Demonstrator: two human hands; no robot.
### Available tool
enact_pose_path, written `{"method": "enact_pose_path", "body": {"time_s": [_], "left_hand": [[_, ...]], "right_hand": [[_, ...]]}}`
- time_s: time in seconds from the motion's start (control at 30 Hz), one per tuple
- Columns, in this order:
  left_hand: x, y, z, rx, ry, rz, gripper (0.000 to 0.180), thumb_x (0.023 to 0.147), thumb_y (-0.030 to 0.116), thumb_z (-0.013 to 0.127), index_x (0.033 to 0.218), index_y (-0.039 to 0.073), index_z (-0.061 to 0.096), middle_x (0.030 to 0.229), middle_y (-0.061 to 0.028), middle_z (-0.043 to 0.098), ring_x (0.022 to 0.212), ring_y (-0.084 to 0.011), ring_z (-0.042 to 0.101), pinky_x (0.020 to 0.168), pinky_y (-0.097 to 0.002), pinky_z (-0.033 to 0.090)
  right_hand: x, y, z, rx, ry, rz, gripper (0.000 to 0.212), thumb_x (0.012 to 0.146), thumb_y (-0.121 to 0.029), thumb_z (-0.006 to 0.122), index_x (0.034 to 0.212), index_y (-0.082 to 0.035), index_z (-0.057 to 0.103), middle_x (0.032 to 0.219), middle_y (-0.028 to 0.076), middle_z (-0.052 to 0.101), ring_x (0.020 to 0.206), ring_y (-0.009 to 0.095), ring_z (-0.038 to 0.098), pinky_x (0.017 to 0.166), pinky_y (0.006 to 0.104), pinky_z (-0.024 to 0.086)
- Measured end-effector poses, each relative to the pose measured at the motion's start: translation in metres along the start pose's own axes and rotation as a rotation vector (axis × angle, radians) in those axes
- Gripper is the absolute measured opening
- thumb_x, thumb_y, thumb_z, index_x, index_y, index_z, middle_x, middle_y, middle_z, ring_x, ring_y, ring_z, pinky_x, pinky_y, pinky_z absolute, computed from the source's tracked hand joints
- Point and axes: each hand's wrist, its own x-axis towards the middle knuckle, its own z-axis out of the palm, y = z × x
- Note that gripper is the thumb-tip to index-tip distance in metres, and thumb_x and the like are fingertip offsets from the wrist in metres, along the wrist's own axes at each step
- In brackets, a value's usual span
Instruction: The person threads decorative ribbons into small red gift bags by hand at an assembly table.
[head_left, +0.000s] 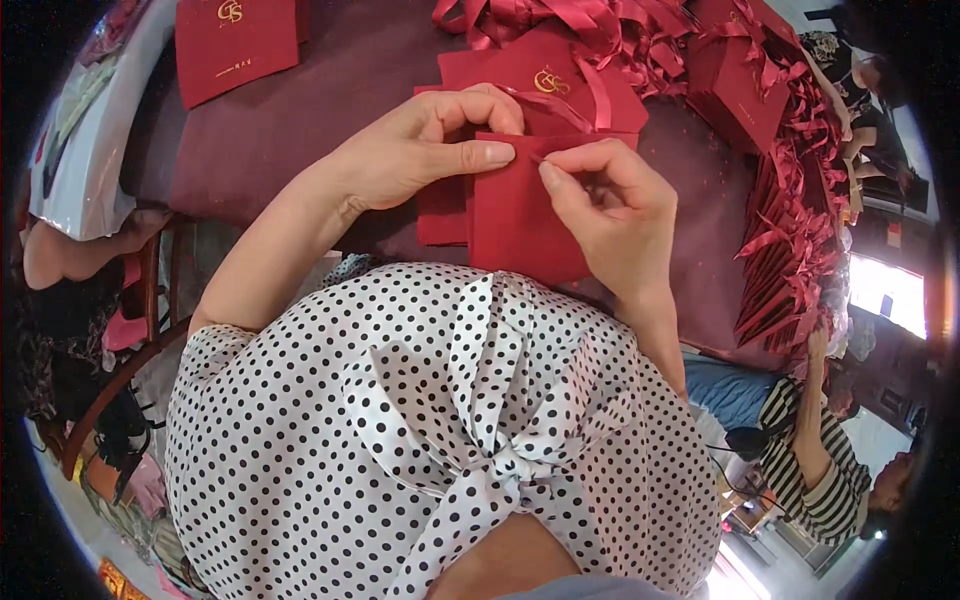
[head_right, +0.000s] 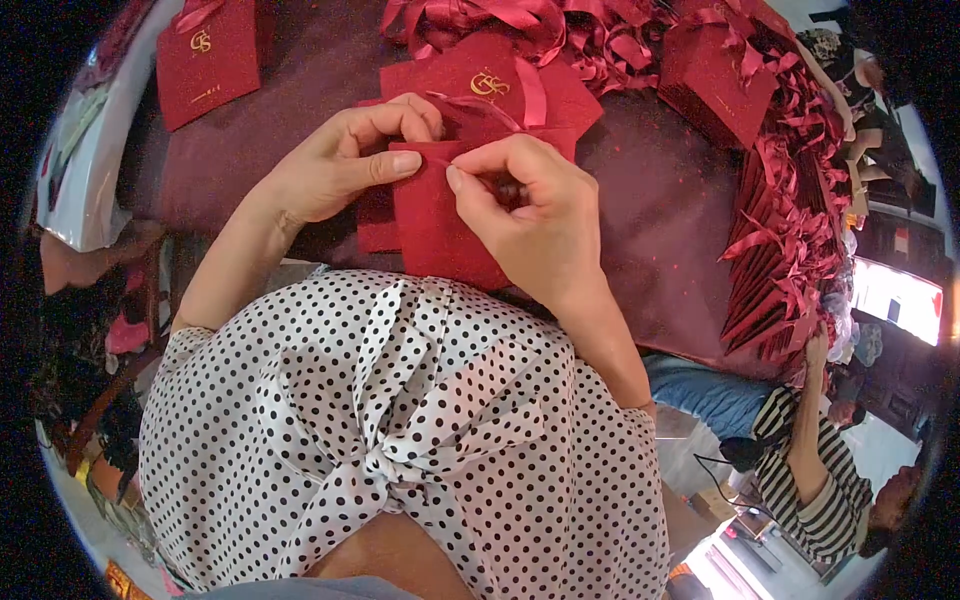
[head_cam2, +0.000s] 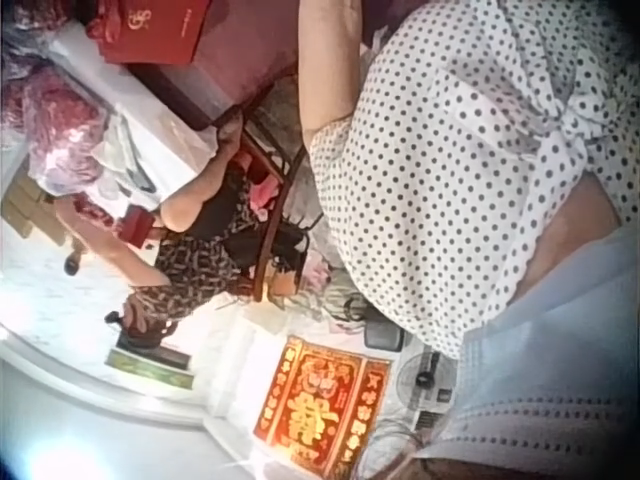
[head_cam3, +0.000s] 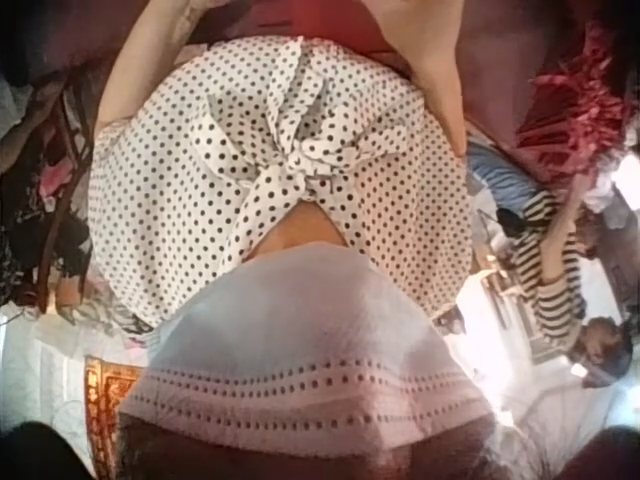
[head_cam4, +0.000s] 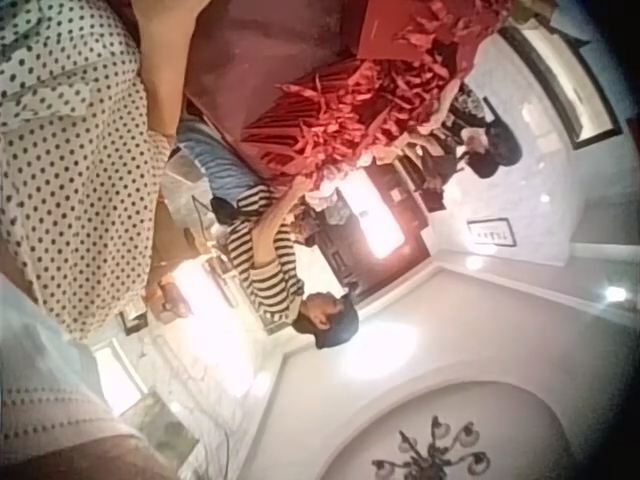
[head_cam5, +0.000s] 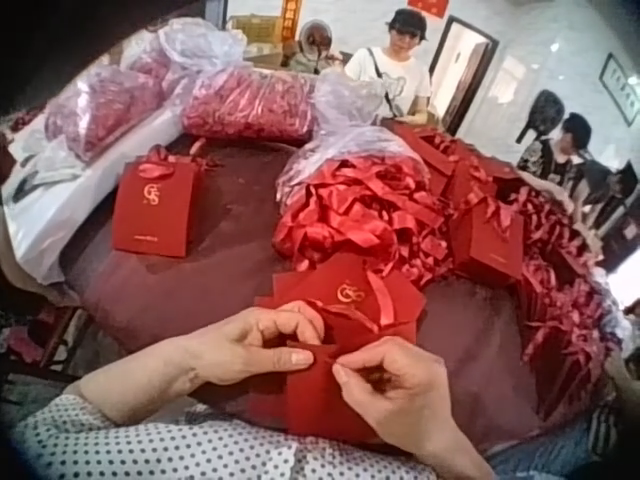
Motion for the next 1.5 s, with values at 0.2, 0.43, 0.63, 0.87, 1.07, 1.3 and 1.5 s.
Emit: {"method": "enact_pose_path", "body": {"time_s": [0.2, 0.43, 0.63, 0.87, 1.07, 1.3, 1.5], "left_hand": [[-0.001, -0.002, 0.001, 0.128, 0.034, 0.055, 0.013, 0.087, 0.013, 0.064, 0.085, 0.006, 0.053, 0.111, -0.0032, 0.051, 0.106, -0.0117, 0.046, 0.094, -0.0252, 0.033], [0.007, 0.0, 0.01, 0.391, 0.068, 0.225, 0.01, 0.086, 0.01, 0.063, 0.087, 0.003, 0.057, 0.109, -0.0052, 0.052, 0.104, -0.0148, 0.046, 0.093, -0.0276, 0.034], [0.005, 0.015, 0.025, 0.736, 0.069, 0.354, 0.009, 0.083, 0.008, 0.064, 0.085, 0.003, 0.057, 0.103, -0.0078, 0.054, 0.102, -0.021, 0.049, 0.093, -0.0331, 0.033], [-0.007, 0.042, 0.021, 0.785, -0.223, 0.336, 0.011, 0.085, 0.014, 0.061, 0.088, 0.003, 0.06, 0.1, -0.0075, 0.058, 0.105, -0.0261, 0.046, 0.095, -0.04, 0.033], [0.02, 0.064, 0.017, 0.758, -0.33, 0.031, 0.012, 0.083, 0.011, 0.06, 0.089, 0.001, 0.063, 0.091, -0.0064, 0.055, 0.092, -0.0231, 0.045, 0.087, -0.0346, 0.035], [0.041, 0.071, 0.027, 1.043, -0.615, 0.205, 0.008, 0.07, 0.006, 0.064, 0.076, 0.002, 0.061, 0.089, -0.007, 0.051, 0.098, -0.0278, 0.045, 0.087, -0.0372, 0.036], [0.042, 0.116, 0.019, 1.557, -0.299, 0.646, 0.01, 0.068, 0.012, 0.061, 0.071, 0.006, 0.053, 0.094, -0.0057, 0.051, 0.103, -0.029, 0.048, 0.088, -0.0399, 0.038]], "right_hand": [[0.001, 0.008, 0.002, -0.1, -0.033, -0.115, 0.005, 0.08, 0.001, 0.068, 0.083, 0.0, 0.064, 0.074, -0.002, 0.06, 0.062, 0.001, 0.051, 0.054, 0.0163, 0.041], [0.004, 0.003, -0.011, -0.252, -0.05, -0.269, 0.007, 0.077, 0.0, 0.067, 0.083, -0.001, 0.063, 0.073, 0.005, 0.06, 0.062, 0.012, 0.058, 0.055, 0.025, 0.046], [0.003, -0.014, -0.017, -0.651, -0.179, -0.455, 0.016, 0.076, -0.002, 0.068, 0.091, -0.002, 0.061, 0.077, 0.01, 0.059, 0.067, 0.025, 0.061, 0.06, 0.034, 0.05], [-0.011, -0.011, -0.025, -0.231, -0.227, -0.146, 0.026, 0.079, -0.008, 0.072, 0.102, -0.002, 0.064, 0.079, 0.009, 0.067, 0.069, 0.014, 0.065, 0.062, 0.0247, 0.052], [-0.024, -0.021, -0.02, -0.313, -0.053, -0.21, 0.022, 0.076, -0.012, 0.076, 0.093, -0.004, 0.065, 0.073, 0.007, 0.066, 0.061, 0.012, 0.063, 0.055, 0.0237, 0.049], [-0.024, -0.014, -0.026, -0.352, -0.124, -0.281, 0.021, 0.075, -0.01, 0.075, 0.092, -0.003, 0.065, 0.073, 0.007, 0.062, 0.056, 0.016, 0.058, 0.052, 0.0269, 0.047], [-0.028, -0.031, -0.05, -0.298, -0.233, -0.218, 0.017, 0.079, -0.015, 0.071, 0.088, -0.004, 0.061, 0.076, 0.011, 0.053, 0.065, 0.029, 0.058, 0.055, 0.0387, 0.048]]}}
